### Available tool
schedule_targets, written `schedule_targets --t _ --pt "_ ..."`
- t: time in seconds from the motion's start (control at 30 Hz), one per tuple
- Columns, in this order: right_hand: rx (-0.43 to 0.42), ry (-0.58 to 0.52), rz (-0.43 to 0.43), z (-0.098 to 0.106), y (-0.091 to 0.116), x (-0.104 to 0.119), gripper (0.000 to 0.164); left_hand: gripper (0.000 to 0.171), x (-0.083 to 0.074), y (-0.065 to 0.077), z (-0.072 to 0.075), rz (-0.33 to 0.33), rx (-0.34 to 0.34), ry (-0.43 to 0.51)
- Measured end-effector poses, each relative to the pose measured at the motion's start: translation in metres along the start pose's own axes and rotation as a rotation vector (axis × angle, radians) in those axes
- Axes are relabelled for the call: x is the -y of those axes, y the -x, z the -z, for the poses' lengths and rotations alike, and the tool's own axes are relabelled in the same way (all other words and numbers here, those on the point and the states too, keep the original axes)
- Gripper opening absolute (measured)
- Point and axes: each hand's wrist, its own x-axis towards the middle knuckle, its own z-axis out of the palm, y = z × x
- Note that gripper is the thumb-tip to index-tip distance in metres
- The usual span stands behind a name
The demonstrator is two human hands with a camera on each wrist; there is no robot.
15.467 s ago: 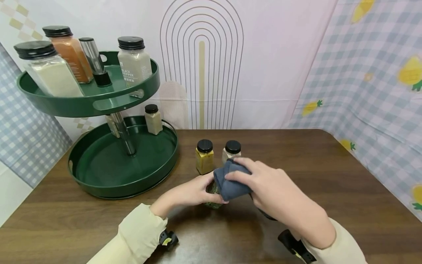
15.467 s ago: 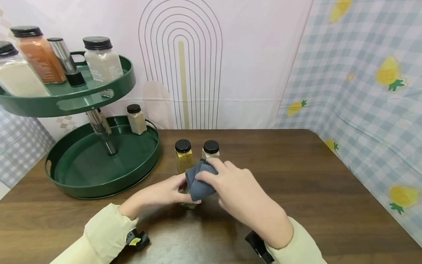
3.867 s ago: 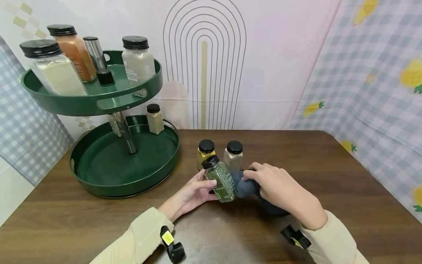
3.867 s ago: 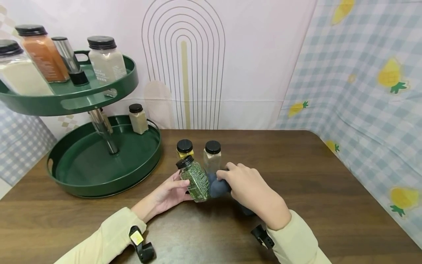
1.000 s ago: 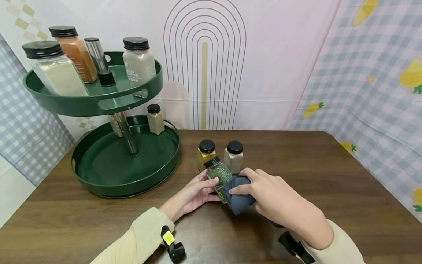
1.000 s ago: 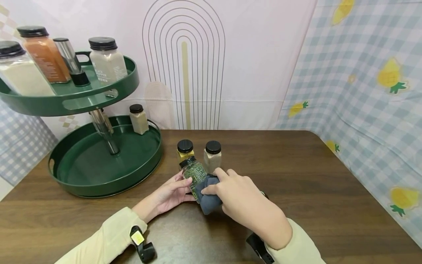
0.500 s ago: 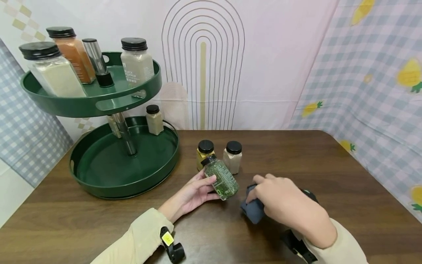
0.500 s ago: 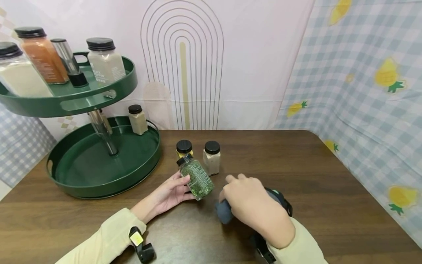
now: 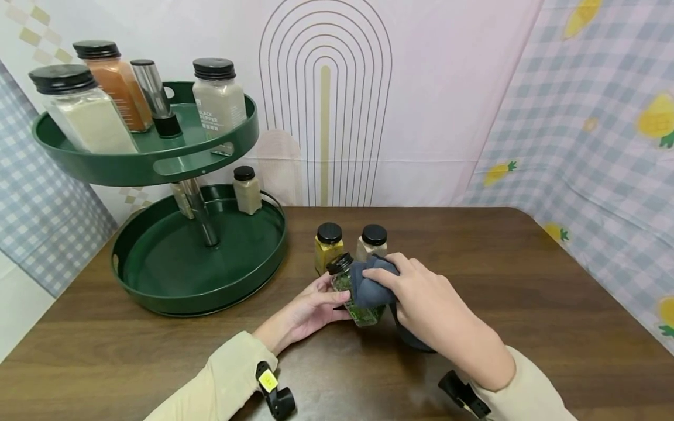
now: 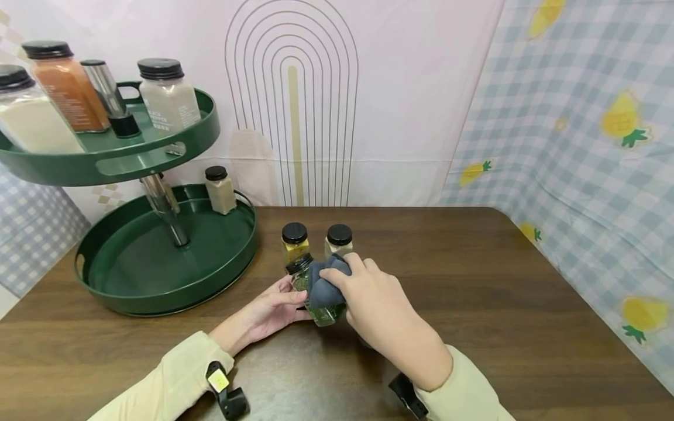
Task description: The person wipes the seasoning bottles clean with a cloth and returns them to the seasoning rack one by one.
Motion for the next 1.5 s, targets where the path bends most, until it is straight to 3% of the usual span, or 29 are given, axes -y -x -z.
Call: schedule_targets --t 0.3,0.5,0.7,0.8,0.9,1.03,1.1,1.2,1.5 --pt "0.145 0.095 0.023 0.004 0.008 -0.005 0.045 0.070 0.002 -0.001 -0.001 -0.012 -0.009 -0.001" --pt "0.270 0.164 -0.033 0.001 0.010 -0.004 0.039 0.071 0.001 -0.001 0.001 -0.027 -0.004 -0.007" --pt "0.381 0.138 -0.077 0.000 0.011 -0.007 0.037 0.075 0.000 0.001 0.002 -0.018 -0.003 0.010" --pt "0.313 0.148 -0.080 0.007 0.012 -0.011 0.037 0.075 0.000 0.000 0.002 -0.016 0.003 0.015" --pt "0.169 0.138 -0.098 0.015 0.011 -0.015 0.043 0.075 0.000 -0.001 0.001 -0.015 0.012 0.011" --pt "-0.019 0.021 -0.117 0.017 0.007 -0.015 0.052 0.070 0.000 -0.001 0.001 -0.020 0.024 0.012" --pt "-0.072 -0.046 -0.110 0.013 0.003 -0.012 0.055 0.067 0.000 -0.001 0.000 -0.019 0.029 0.010" --pt "-0.084 -0.102 -0.090 0.003 -0.002 -0.007 0.056 0.064 0.000 -0.001 0.001 -0.014 0.041 -0.006" --pt "0.018 -0.096 -0.139 -0.010 -0.007 -0.007 0.056 0.061 0.001 -0.001 0.002 -0.002 0.078 -0.047"
